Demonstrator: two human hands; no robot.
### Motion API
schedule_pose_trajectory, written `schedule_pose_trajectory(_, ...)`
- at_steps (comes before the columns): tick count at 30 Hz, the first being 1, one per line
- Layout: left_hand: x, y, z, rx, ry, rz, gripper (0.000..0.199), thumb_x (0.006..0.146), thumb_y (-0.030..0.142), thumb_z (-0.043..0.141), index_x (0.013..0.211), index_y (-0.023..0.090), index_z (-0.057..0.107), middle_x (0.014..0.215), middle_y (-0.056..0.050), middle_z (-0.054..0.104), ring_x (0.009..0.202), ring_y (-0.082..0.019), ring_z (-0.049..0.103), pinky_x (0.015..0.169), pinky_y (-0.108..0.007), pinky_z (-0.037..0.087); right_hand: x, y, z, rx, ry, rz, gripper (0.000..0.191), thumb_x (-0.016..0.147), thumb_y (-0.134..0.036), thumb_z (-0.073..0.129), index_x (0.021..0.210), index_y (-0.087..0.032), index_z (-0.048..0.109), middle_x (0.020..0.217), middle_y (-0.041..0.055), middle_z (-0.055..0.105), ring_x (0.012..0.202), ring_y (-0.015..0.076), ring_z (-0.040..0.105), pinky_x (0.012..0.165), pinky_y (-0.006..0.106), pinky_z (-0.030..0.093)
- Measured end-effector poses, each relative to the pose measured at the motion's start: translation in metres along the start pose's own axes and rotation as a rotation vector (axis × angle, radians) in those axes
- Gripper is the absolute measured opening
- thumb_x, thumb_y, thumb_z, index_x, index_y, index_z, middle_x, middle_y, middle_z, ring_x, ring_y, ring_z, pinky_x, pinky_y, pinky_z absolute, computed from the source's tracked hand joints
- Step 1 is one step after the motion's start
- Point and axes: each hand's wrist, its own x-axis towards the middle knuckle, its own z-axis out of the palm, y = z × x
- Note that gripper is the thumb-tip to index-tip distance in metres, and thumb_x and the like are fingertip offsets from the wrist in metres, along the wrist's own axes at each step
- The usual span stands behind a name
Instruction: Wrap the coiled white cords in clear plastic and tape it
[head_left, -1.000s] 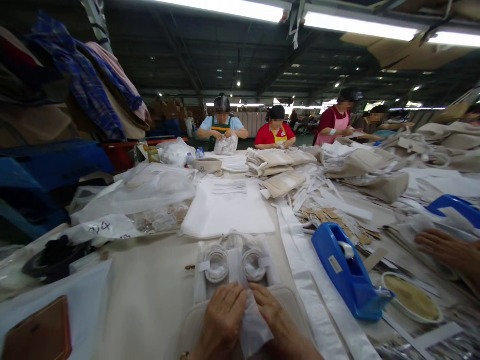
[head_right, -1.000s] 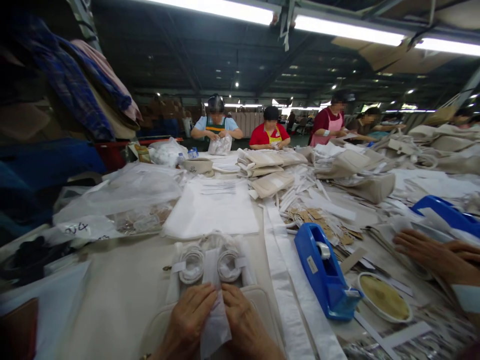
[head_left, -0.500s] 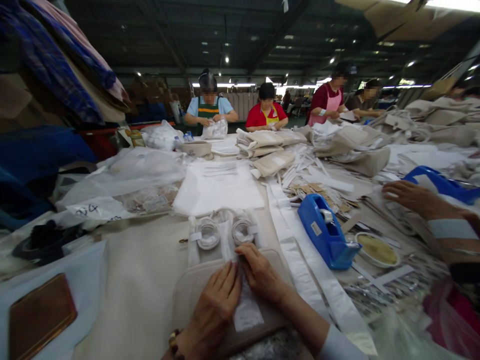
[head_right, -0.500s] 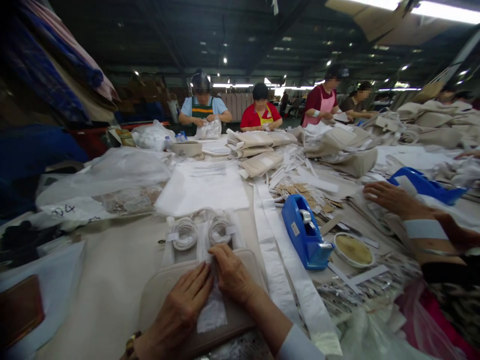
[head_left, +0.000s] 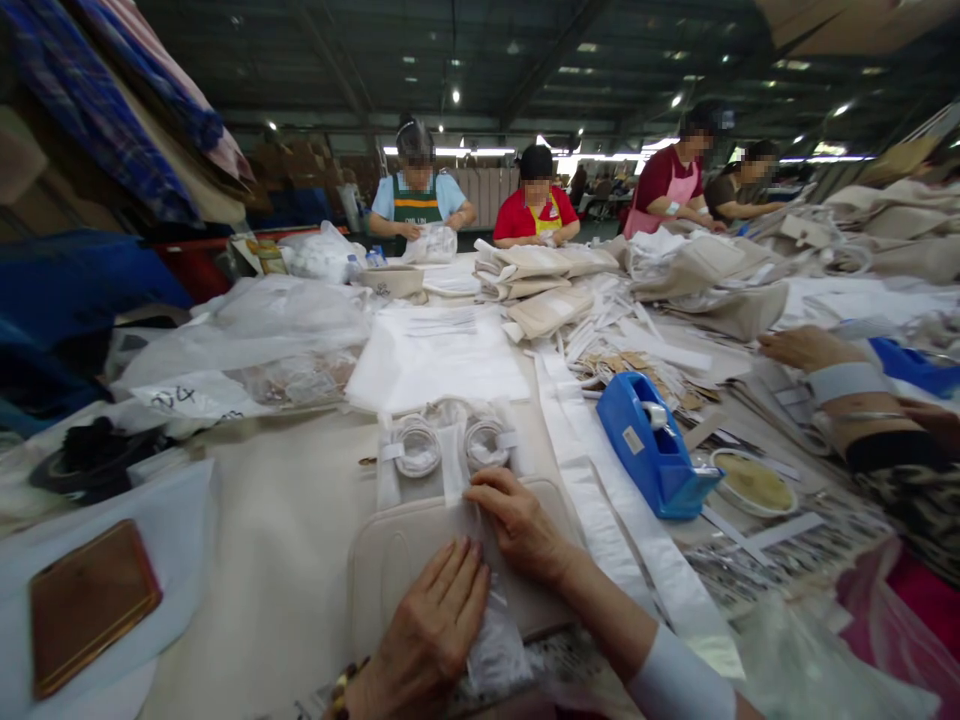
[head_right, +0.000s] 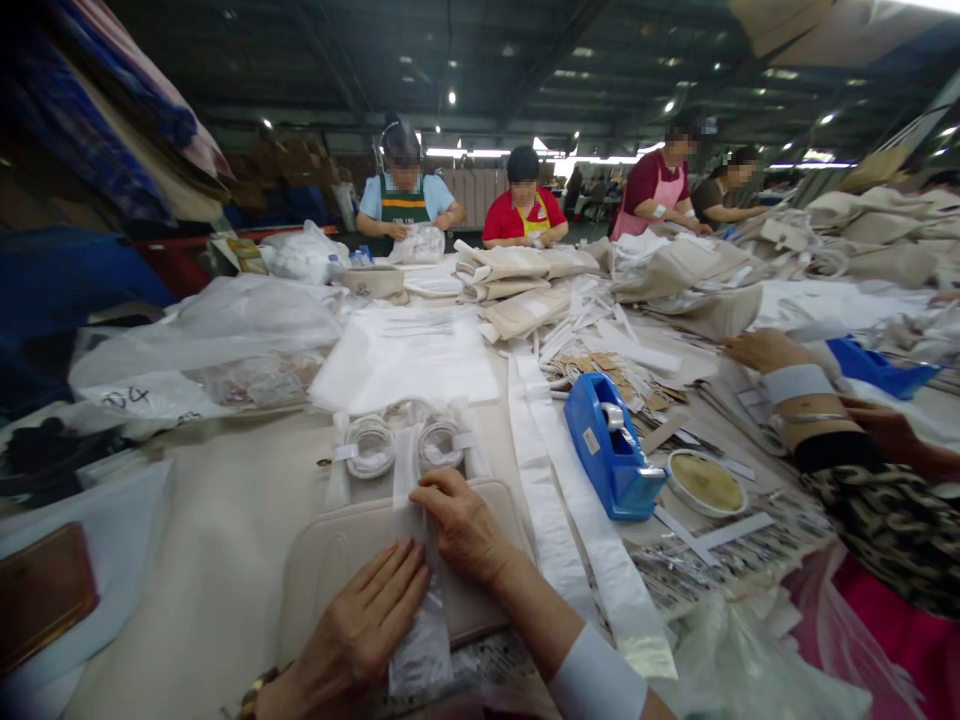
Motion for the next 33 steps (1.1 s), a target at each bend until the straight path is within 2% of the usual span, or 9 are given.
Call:
schedule_pose_trajectory(3, 0.000, 0.002, -0.002, 0.026, -0.027, 0.014, 0.038, 0.085, 0.008, 0.031, 0.107, 0.005, 0.061, 0.109, -0.018, 0.066, 0.108, -0.030, 0.059, 0.086, -0.042, 0.054, -0.002, 0.000, -0.003, -0.052, 0.013, -0.124, 0.036, 0.079, 0.000, 0.039, 0.097, -0.018, 0.065, 0.111, 0.0088, 0.060, 0.113, 0.0204, 0.046, 0.095, 0.037, 0.043)
schedule_pose_trajectory(7, 0.000, 0.003, -0.006, 0.027, -0.007, 0.004, 0.036, 0.085, 0.009, 0.033, 0.107, 0.007, 0.062, 0.108, -0.017, 0.066, 0.107, -0.028, 0.059, 0.087, -0.039, 0.053, -0.003, -0.002, -0.006, -0.070, -0.040, -0.205, 0.026, 0.085, -0.006, 0.043, 0.091, -0.018, 0.066, 0.095, 0.0052, 0.069, 0.100, 0.0190, 0.052, 0.088, 0.034, 0.045)
schedule_pose_trajectory(10, 0.003, 0.003, -0.020, -0.015, -0.094, -0.001, 0.042, 0.077, 0.008, 0.035, 0.111, 0.007, 0.060, 0.111, -0.017, 0.065, 0.109, -0.028, 0.058, 0.086, -0.040, 0.053, -0.002, -0.004, -0.006, -0.081, -0.038, -0.237, 0.024, 0.087, -0.008, 0.044, 0.089, -0.017, 0.066, 0.092, 0.0044, 0.070, 0.095, 0.0184, 0.053, 0.084, 0.034, 0.044)
schedule_pose_trajectory(14, 0.019, -0.010, -0.050, -0.271, -0.270, -0.043, 0.052, 0.063, 0.008, 0.039, 0.111, 0.013, 0.059, 0.112, -0.011, 0.066, 0.104, -0.021, 0.061, 0.086, -0.032, 0.054, -0.001, -0.005, -0.006, -0.131, 0.001, -0.264, 0.022, 0.085, -0.009, 0.046, 0.087, -0.019, 0.065, 0.089, 0.0015, 0.070, 0.095, 0.0193, 0.052, 0.088, 0.038, 0.038)
schedule_pose_trajectory(16, 0.028, -0.019, -0.054, -0.416, -0.220, -0.111, 0.049, 0.066, 0.003, 0.037, 0.107, 0.018, 0.060, 0.105, -0.005, 0.069, 0.098, -0.014, 0.063, 0.086, -0.023, 0.053, -0.001, -0.005, -0.005, -0.136, 0.015, -0.262, 0.022, 0.085, -0.008, 0.045, 0.086, -0.019, 0.065, 0.089, 0.0010, 0.070, 0.096, 0.0192, 0.051, 0.089, 0.038, 0.037)
schedule_pose_trajectory(20, 0.030, -0.026, -0.030, -0.313, -0.057, -0.321, 0.032, 0.084, 0.010, 0.041, 0.113, 0.012, 0.053, 0.111, -0.013, 0.064, 0.108, -0.020, 0.058, 0.091, -0.034, 0.052, -0.002, -0.005, -0.005, -0.129, 0.015, -0.271, 0.023, 0.083, -0.006, 0.044, 0.082, -0.016, 0.065, 0.084, 0.0038, 0.069, 0.094, 0.0195, 0.053, 0.089, 0.038, 0.040)
schedule_pose_trajectory(24, 0.018, -0.015, -0.002, -0.227, -0.121, -0.329, 0.040, 0.085, 0.023, 0.050, 0.121, 0.006, 0.045, 0.117, -0.020, 0.059, 0.111, -0.028, 0.055, 0.089, -0.045, 0.053, -0.003, -0.003, -0.003, -0.091, -0.022, -0.244, 0.024, 0.080, -0.003, 0.044, 0.077, -0.014, 0.065, 0.079, 0.0065, 0.068, 0.091, 0.0204, 0.056, 0.081, 0.034, 0.047)
schedule_pose_trajectory(28, 0.012, -0.011, -0.002, -0.189, -0.182, -0.256, 0.049, 0.083, 0.026, 0.056, 0.124, 0.005, 0.043, 0.123, -0.022, 0.055, 0.116, -0.030, 0.052, 0.092, -0.046, 0.052, -0.002, -0.004, -0.007, -0.044, -0.034, -0.189, 0.028, 0.076, 0.001, 0.041, 0.074, -0.015, 0.064, 0.078, 0.0066, 0.069, 0.092, 0.0204, 0.058, 0.082, 0.033, 0.050)
schedule_pose_trajectory(33, 0.012, -0.014, -0.009, -0.162, -0.267, -0.187, 0.056, 0.077, 0.034, 0.064, 0.125, 0.011, 0.046, 0.125, -0.022, 0.053, 0.117, -0.035, 0.050, 0.090, -0.050, 0.051, -0.029, -0.031, -0.039, -0.078, -0.068, -0.195, 0.028, 0.079, -0.002, 0.038, 0.088, -0.013, 0.062, 0.093, 0.0108, 0.068, 0.102, 0.0195, 0.057, 0.089, 0.034, 0.049)
